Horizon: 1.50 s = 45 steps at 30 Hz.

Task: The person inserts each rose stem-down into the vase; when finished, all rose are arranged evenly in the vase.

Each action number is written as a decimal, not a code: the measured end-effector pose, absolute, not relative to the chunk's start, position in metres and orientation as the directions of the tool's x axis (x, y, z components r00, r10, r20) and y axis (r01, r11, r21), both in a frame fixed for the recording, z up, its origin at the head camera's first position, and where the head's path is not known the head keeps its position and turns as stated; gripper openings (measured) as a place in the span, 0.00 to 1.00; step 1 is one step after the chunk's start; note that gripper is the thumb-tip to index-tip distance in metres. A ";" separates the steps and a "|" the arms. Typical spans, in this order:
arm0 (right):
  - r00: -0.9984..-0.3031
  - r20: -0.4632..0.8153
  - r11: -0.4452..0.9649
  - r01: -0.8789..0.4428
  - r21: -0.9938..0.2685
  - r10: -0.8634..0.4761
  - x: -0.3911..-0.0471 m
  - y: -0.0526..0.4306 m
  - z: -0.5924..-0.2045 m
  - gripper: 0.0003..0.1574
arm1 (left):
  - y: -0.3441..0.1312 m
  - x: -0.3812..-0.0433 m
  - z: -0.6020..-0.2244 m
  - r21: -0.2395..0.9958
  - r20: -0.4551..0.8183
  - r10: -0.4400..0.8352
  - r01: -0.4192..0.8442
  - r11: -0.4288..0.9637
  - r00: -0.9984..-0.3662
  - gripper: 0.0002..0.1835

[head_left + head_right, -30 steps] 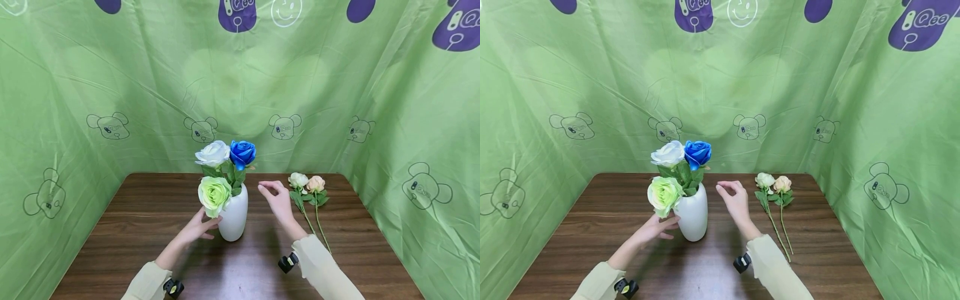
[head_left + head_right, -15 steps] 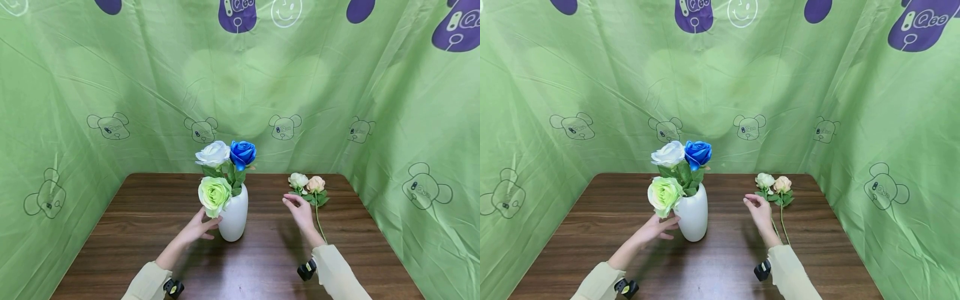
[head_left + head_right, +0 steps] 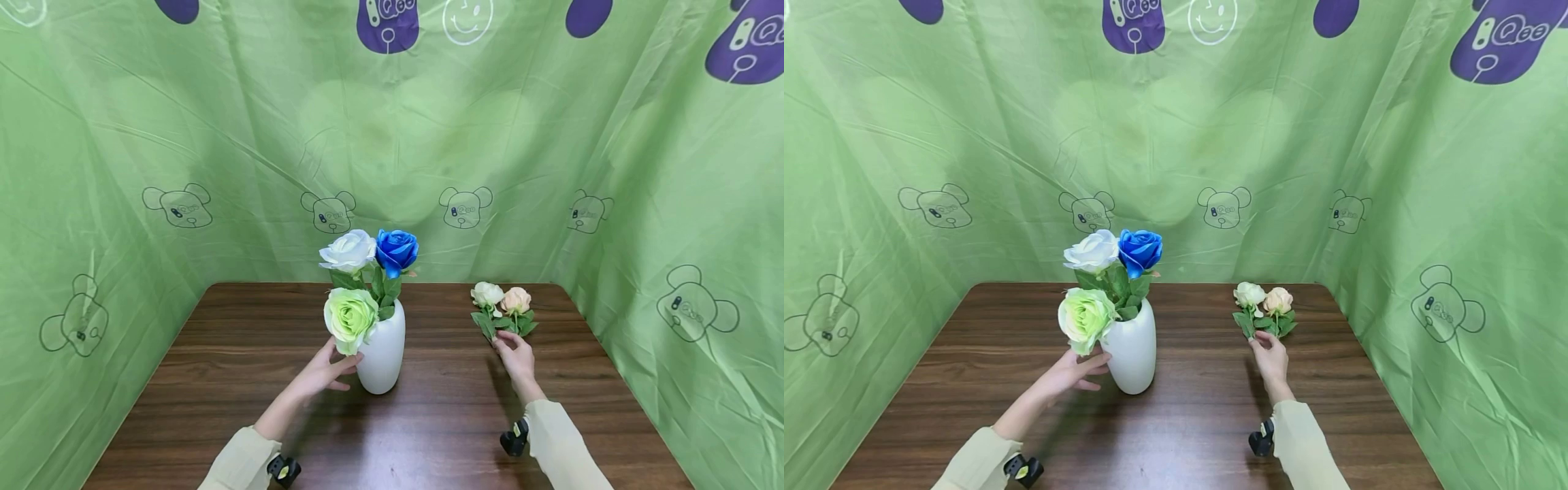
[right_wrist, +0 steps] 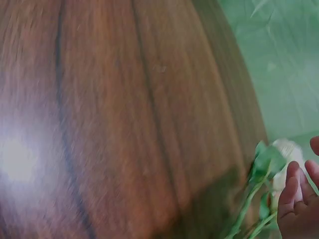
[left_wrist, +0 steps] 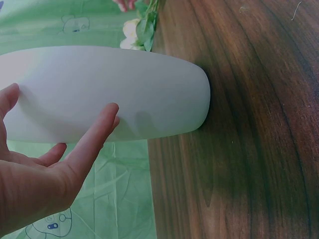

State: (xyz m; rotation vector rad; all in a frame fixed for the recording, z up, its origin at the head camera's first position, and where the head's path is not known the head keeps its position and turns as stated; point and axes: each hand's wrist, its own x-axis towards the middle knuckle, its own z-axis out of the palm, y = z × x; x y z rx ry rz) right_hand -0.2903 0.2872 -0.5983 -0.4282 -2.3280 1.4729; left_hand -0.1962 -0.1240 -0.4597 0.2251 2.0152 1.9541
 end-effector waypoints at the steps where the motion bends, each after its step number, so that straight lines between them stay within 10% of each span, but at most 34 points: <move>1: -0.893 0.117 0.410 0.080 -0.909 0.434 -0.283 0.285 -0.589 0.19 | -0.124 -0.196 -0.460 0.993 -0.121 0.333 -0.111 0.051 -0.935 0.34; 30: -0.927 -0.062 0.713 0.326 -0.621 0.370 -0.244 0.273 -0.557 0.19 | -0.124 -0.197 -0.461 0.993 -0.121 0.340 -0.109 0.055 -0.932 0.34; 45: -0.977 -0.062 0.595 0.173 -0.785 0.202 -0.248 0.272 -0.561 0.15 | -0.124 -0.197 -0.460 0.992 -0.124 0.336 -0.112 0.054 -0.934 0.34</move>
